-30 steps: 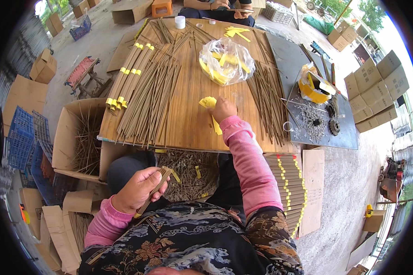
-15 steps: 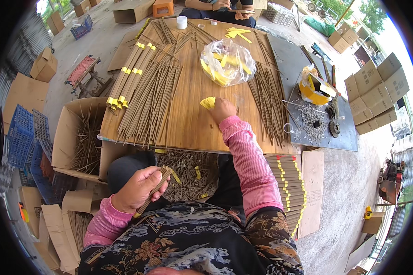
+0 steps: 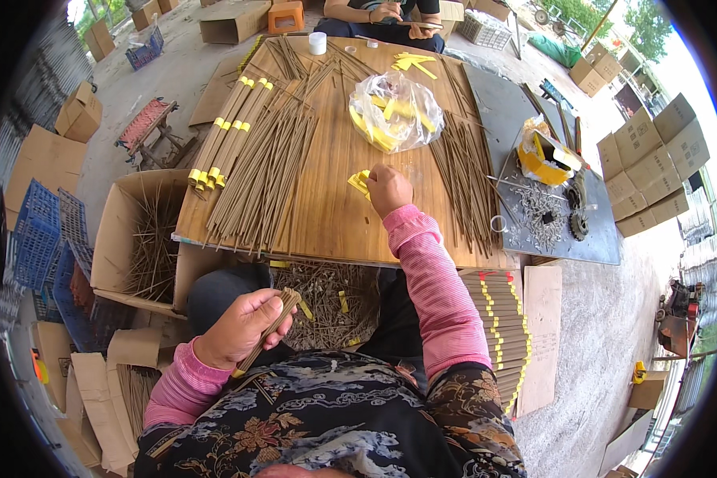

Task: The person gathers thin wooden sticks from a cardboard box, aligns them into bundles, and secures each bundle with yellow tape. The person repeatedly picks up sticks, wraps tape around the bundles, and places the finished bundles on the table.

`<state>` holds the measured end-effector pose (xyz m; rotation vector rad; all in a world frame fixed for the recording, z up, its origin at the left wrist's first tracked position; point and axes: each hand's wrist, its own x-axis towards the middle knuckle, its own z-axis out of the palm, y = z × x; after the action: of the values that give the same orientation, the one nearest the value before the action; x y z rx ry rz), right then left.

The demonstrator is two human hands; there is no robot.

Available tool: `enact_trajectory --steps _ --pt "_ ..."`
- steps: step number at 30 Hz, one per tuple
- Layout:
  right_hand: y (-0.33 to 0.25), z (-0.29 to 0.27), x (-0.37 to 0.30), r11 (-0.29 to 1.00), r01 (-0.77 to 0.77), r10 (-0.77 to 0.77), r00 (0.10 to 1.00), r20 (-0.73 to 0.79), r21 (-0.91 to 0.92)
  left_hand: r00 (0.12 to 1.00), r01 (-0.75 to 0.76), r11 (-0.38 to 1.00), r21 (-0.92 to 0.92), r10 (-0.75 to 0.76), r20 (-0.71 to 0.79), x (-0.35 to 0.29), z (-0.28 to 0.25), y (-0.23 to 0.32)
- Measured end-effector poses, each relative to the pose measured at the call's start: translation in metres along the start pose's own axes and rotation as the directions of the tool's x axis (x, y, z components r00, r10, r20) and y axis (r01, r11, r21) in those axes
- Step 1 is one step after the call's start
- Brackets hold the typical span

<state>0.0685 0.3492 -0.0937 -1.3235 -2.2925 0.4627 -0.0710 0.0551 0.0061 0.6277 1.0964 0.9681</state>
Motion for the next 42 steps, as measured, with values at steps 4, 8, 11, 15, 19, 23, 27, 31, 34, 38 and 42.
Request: enact_trajectory --steps 4,8,11,15,19,23,27,31,34,38,42 --pt "0.006 0.006 0.0 0.98 -0.069 0.071 0.997 -0.002 0.188 1.0 0.005 1.0 -0.006 -0.005 -0.002 -0.001 0.001 0.0" --pt "0.02 0.016 0.007 0.887 -0.142 0.14 0.989 0.038 0.439 1.0 0.005 1.0 -0.015 -0.005 0.003 -0.002 0.002 0.0" --pt "0.015 0.012 0.009 0.837 -0.128 0.143 0.99 0.013 0.532 1.0 0.001 1.0 -0.005 -0.001 0.007 -0.002 0.002 -0.001" --pt "0.003 0.002 0.011 0.843 -0.135 0.153 0.988 0.008 0.52 1.0 0.007 1.0 -0.008 -0.007 -0.002 -0.002 0.002 0.0" --pt "0.008 0.004 0.015 0.824 -0.087 0.117 0.993 -0.018 0.56 1.0 0.01 1.0 0.002 -0.01 0.004 -0.001 0.002 0.0" --pt "0.001 0.0 0.016 0.699 -0.026 0.135 0.986 -0.096 0.715 1.0 0.003 1.0 0.005 -0.003 0.0 0.0 0.002 0.0" --pt "-0.031 -0.021 -0.004 0.604 0.031 0.063 0.994 -0.086 0.796 0.998 -0.038 0.999 -0.018 0.037 -0.041 -0.003 0.002 0.002" --pt "-0.08 -0.048 -0.069 0.371 -0.181 -0.07 0.973 0.222 0.911 0.983 -0.152 0.986 -0.062 0.144 -0.115 -0.01 0.0 0.012" --pt "-0.103 -0.051 -0.115 0.34 -0.24 -0.134 0.945 0.299 0.909 0.966 -0.232 0.965 -0.124 0.213 -0.148 -0.016 0.002 0.021" --pt "-0.13 -0.056 -0.157 0.523 -0.024 -0.213 0.964 0.158 0.852 0.949 -0.285 0.954 -0.092 0.268 -0.168 -0.018 0.013 0.029" --pt "-0.138 -0.065 -0.167 0.538 0.316 -0.391 0.915 -0.101 0.781 0.956 -0.269 0.959 -0.083 0.257 -0.139 -0.023 0.016 0.028"
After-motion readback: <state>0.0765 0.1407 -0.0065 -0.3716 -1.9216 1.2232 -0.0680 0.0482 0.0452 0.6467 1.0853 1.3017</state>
